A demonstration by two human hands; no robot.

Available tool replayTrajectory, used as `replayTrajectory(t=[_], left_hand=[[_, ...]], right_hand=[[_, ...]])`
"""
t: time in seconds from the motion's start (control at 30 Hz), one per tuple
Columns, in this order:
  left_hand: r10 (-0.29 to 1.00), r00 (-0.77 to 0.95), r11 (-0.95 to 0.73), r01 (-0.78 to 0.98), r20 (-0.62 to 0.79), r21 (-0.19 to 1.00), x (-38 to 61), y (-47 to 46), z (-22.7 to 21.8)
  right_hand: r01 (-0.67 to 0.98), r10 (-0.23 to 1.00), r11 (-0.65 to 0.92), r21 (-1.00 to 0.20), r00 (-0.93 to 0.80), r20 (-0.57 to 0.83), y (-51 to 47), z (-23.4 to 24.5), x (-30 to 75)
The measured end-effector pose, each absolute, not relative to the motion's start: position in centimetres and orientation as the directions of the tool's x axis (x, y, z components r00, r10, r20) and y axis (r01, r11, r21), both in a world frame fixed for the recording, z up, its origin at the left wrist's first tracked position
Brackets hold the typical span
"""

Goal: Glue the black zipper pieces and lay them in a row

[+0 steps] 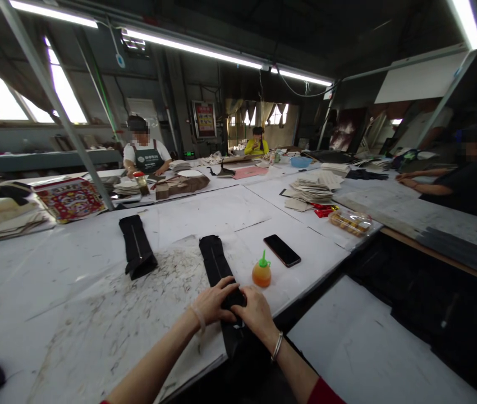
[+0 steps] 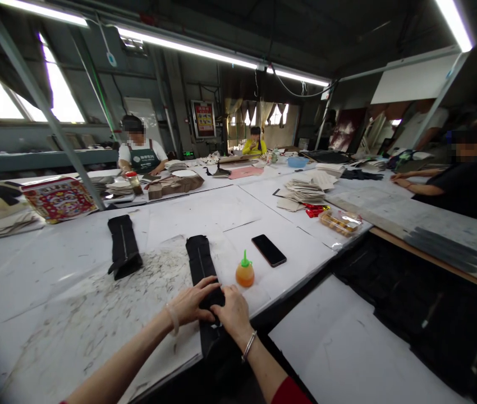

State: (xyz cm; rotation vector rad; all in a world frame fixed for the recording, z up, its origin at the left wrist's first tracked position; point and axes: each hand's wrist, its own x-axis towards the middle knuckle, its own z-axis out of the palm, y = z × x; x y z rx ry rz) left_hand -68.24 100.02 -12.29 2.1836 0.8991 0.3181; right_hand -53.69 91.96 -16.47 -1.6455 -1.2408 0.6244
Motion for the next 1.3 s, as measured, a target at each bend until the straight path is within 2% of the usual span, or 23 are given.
replayTrajectory(t=[0.13, 0.27, 0.33, 0.43, 0.6, 0.73, 0.8, 0.87, 0.93, 1.0, 1.07, 1.2, 1.27, 1.3], left_hand=[[0.501, 0.853, -0.581, 0.459, -0.149, 0.672, -66.5, 103.0, -11.8], [0.434, 0.874, -0.691, 0.479, -0.219, 0.541, -64.4, 104.3, -11.4], [0.401, 0.875, -0.742, 0.484, -0.271, 0.463, -63.6, 104.6, -11.6], [0.352, 0.873, -0.780, 0.473, -0.337, 0.409, -62.7, 105.1, -12.1], [0.308, 0.851, -0.758, 0.490, -0.426, 0.430, -62.3, 105.8, -12.5], [0.290, 0.760, -0.629, 0.610, -0.582, 0.483, -62.5, 106.1, -12.3], [0.283, 0.744, -0.629, 0.620, -0.605, 0.469, -62.6, 106.2, -12.1], [0.277, 0.759, -0.671, 0.591, -0.589, 0.447, -62.6, 106.2, -11.9], [0.276, 0.769, -0.684, 0.579, -0.577, 0.445, -62.7, 106.2, -11.5], [0.272, 0.771, -0.654, 0.587, -0.577, 0.477, -62.8, 106.1, -11.1], [0.260, 0.768, -0.592, 0.605, -0.585, 0.532, -63.1, 106.1, -10.6], [0.167, 0.724, -0.422, 0.666, -0.669, 0.615, -63.7, 106.4, -10.0], [0.186, 0.691, -0.229, 0.722, -0.698, 0.653, -64.2, 106.7, -9.9], [0.236, 0.680, -0.102, 0.728, -0.695, 0.678, -64.4, 106.9, -9.9]], right_hand=[[0.496, 0.862, 0.021, -0.868, 0.431, 0.267, 91.1, -17.3, -52.7], [0.503, 0.704, -0.004, -0.864, 0.615, 0.355, 91.0, -18.5, -49.4], [0.495, 0.665, -0.014, -0.869, 0.654, 0.362, 91.6, -18.8, -47.4], [0.415, 0.757, -0.012, -0.910, 0.599, 0.263, 93.2, -18.9, -45.4], [0.285, 0.836, 0.028, -0.958, 0.519, 0.179, 94.7, -18.2, -44.6], [0.107, 0.873, 0.083, -0.991, 0.472, 0.124, 93.6, -16.9, -44.3], [0.006, 0.887, 0.112, -0.994, 0.450, 0.103, 92.7, -16.0, -43.8], [-0.194, 0.872, 0.168, -0.966, 0.486, 0.054, 91.8, -15.1, -43.1], [-0.459, 0.846, 0.251, -0.852, 0.531, -0.037, 91.0, -14.4, -42.4], [-0.650, 0.844, 0.311, -0.693, 0.525, -0.113, 90.3, -13.8, -41.8], [-0.712, 0.869, 0.303, -0.633, 0.479, -0.123, 89.8, -13.6, -41.6], [-0.709, 0.913, 0.191, -0.679, 0.382, -0.141, 89.0, -13.4, -42.7], [-0.669, 0.920, 0.161, -0.725, 0.369, -0.136, 89.0, -13.2, -43.6], [-0.640, 0.921, 0.157, -0.752, 0.369, -0.121, 89.1, -13.0, -44.0]])
